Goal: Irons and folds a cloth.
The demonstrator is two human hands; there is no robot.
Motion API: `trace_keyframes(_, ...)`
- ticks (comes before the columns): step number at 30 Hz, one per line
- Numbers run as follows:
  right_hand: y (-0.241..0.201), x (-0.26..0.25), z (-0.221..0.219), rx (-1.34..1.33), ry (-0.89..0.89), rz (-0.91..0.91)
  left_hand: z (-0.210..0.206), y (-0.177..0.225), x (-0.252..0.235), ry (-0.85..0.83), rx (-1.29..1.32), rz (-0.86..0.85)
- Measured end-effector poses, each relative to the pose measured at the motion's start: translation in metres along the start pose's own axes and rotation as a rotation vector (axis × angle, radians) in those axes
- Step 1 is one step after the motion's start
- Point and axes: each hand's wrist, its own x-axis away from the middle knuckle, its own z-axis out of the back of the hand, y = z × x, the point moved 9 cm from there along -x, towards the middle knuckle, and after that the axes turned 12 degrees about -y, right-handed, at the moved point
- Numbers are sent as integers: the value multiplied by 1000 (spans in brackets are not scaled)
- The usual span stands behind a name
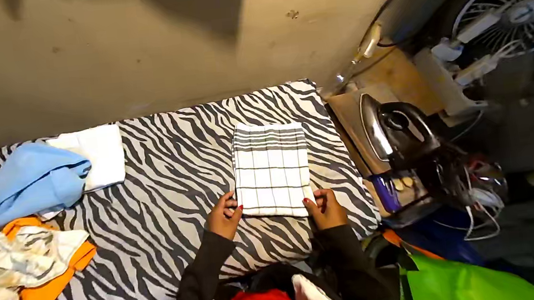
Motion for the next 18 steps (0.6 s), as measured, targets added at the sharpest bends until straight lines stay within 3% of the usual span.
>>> trace_keyframes(6,-4,-6,-1,-2,1,72,-1,11,7,63,-68,-87)
trace_keyframes(9,-6,-4,-3,63,-12,105,-4,3,5,5,-36,-16)
trace_keyframes(14,1,13,-15,156,-262,26,2,-22,37,-117,-180,172)
trace_keyframes(16,3,14,-16,148,-312,17,8,-14,45,-51,-334,129)
trace_keyframes(18,-1,2,-13,141,-348,-20,8,15,42,33,-469,-22)
